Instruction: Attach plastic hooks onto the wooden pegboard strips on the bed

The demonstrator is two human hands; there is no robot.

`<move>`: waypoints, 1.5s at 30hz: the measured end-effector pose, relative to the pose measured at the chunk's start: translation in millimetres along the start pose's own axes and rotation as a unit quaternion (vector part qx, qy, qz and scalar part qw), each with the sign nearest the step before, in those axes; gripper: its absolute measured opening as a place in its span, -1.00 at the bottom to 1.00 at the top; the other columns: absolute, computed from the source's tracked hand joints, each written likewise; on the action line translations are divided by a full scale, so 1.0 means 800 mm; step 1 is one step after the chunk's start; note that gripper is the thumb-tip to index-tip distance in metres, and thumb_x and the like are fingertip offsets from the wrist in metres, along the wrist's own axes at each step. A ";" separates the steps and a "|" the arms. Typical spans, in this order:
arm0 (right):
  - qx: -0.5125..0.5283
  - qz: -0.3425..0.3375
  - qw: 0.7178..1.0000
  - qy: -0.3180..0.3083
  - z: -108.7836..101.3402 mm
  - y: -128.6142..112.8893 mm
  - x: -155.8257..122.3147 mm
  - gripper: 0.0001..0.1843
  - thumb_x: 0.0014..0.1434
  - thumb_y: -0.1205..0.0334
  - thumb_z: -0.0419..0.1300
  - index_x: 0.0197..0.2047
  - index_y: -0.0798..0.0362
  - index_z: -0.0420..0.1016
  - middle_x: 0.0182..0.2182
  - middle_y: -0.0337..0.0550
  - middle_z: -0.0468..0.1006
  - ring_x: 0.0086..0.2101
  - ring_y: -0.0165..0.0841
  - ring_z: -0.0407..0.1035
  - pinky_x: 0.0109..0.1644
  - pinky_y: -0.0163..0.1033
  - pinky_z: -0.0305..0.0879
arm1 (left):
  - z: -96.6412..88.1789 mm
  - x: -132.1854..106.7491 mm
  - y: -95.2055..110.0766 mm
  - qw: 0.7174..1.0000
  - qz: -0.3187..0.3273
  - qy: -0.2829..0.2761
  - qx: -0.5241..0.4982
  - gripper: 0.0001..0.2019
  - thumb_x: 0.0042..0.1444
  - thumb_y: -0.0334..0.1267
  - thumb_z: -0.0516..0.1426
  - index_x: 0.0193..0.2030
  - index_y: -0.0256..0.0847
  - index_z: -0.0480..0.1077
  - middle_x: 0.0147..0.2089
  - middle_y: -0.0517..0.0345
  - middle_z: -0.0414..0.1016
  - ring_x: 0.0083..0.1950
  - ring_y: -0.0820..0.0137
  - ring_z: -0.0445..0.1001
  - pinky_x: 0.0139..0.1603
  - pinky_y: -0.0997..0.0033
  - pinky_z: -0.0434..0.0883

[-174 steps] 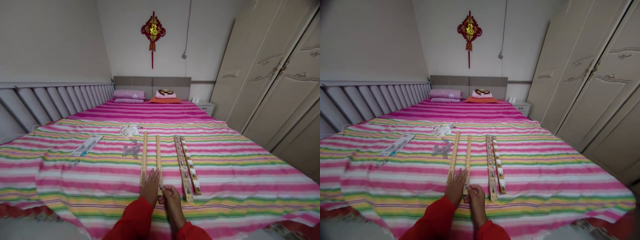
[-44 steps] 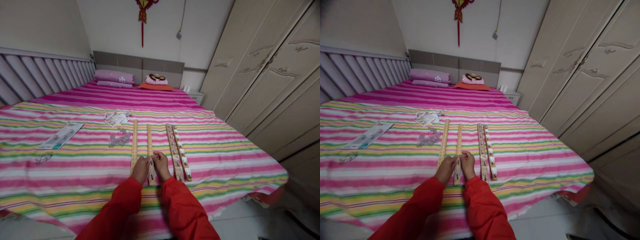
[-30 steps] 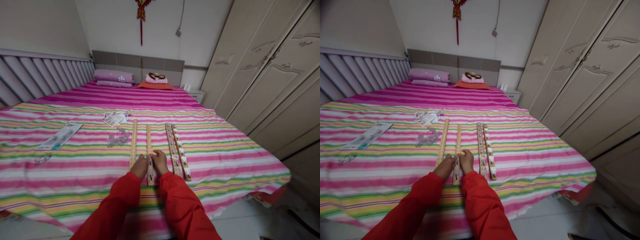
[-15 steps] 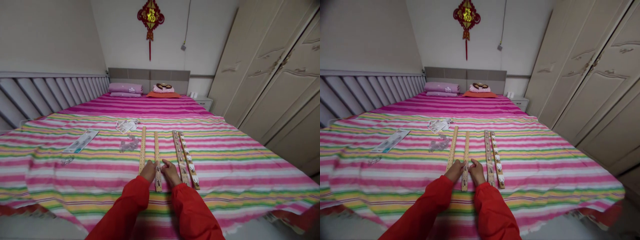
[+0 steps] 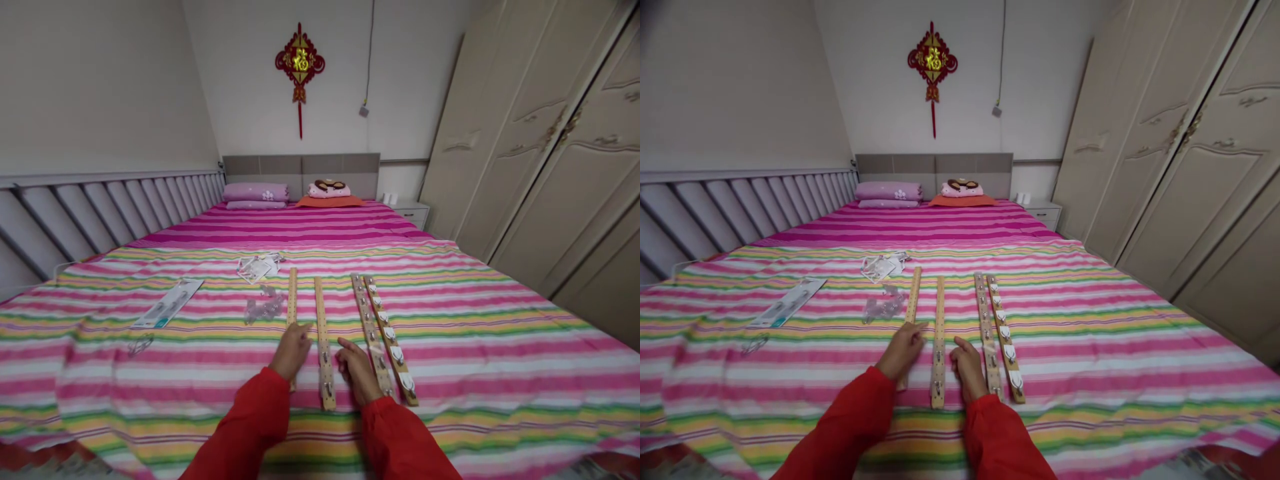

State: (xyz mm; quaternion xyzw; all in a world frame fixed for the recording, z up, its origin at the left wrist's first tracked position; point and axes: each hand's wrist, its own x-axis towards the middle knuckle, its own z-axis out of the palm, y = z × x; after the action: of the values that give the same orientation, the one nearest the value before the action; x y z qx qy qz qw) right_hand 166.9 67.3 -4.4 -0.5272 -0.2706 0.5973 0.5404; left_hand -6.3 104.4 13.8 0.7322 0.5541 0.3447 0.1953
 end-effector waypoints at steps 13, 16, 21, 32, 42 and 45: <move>-0.006 -0.022 0.999 0.031 0.004 0.003 -0.001 -0.45 -0.24 0.27 0.12 -0.09 0.20 0.43 -0.82 -0.47 0.22 -0.77 -0.52 -0.02 -0.66 -0.38 -0.17 | -0.068 0.070 -0.062 0.946 -0.076 0.032 0.313 -0.52 0.06 -0.32 0.11 0.17 -0.13 0.34 0.28 -0.08 0.28 0.31 0.01 0.14 0.21 -0.11 0.14; -0.011 -0.026 0.999 0.028 0.003 0.005 0.000 -0.48 -0.23 0.27 0.12 -0.11 0.18 0.44 -0.82 -0.46 0.23 -0.77 -0.50 0.01 -0.67 -0.38 -0.15 | -0.066 0.069 -0.066 0.943 -0.064 0.029 0.327 -0.53 0.01 -0.35 0.13 0.12 -0.15 0.37 0.29 -0.09 0.26 0.31 0.03 0.14 0.20 -0.07 0.15; -0.018 -0.043 0.999 0.027 0.002 0.008 0.002 -0.56 -0.22 0.26 0.11 -0.19 0.16 0.43 -0.80 -0.44 0.27 -0.76 -0.49 0.05 -0.68 -0.37 -0.11 | -0.072 0.060 -0.082 0.955 0.004 0.085 0.286 -0.72 -0.05 -0.40 0.12 -0.15 -0.24 0.50 0.15 -0.13 0.39 0.15 0.07 0.32 0.12 0.08 0.28; -0.012 -0.054 0.998 0.012 0.000 0.009 0.002 -0.59 -0.23 0.28 0.12 -0.21 0.17 0.43 -0.81 -0.43 0.28 -0.77 -0.48 0.07 -0.69 -0.38 -0.10 | -0.091 0.005 -0.073 0.977 0.025 0.212 -0.014 -0.86 -0.03 -0.21 0.13 -0.41 -0.19 0.49 -0.23 0.04 0.46 -0.18 0.30 0.46 -0.30 0.35 0.46; 0.027 -0.080 0.996 0.018 0.005 -0.004 -0.013 -0.75 -0.18 0.20 0.23 -0.37 0.13 0.45 -0.67 -0.31 0.42 -0.70 -0.51 0.15 -0.65 -0.40 -0.04 | -0.080 -0.077 0.024 0.961 0.090 0.261 -0.033 -0.87 0.14 -0.23 0.11 -0.28 -0.14 0.48 -0.14 0.04 0.44 -0.06 0.32 0.44 -0.18 0.34 0.47; 0.017 -0.126 0.992 0.016 0.016 -0.016 -0.031 -0.75 -0.11 0.09 0.27 -0.47 0.11 0.44 -0.63 -0.30 0.42 -0.66 -0.52 0.17 -0.62 -0.40 0.01 | -0.061 -0.089 0.034 0.956 0.076 0.267 -0.090 -0.90 0.13 -0.26 0.12 -0.28 -0.16 0.46 -0.11 0.04 0.43 -0.06 0.33 0.45 -0.16 0.35 0.48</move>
State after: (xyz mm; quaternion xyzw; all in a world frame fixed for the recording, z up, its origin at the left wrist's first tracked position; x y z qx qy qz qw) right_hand 156.4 50.8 19.2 -0.4891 -0.3167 0.5202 0.6244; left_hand -33.7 24.1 44.6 0.6324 0.4958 0.5900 0.0785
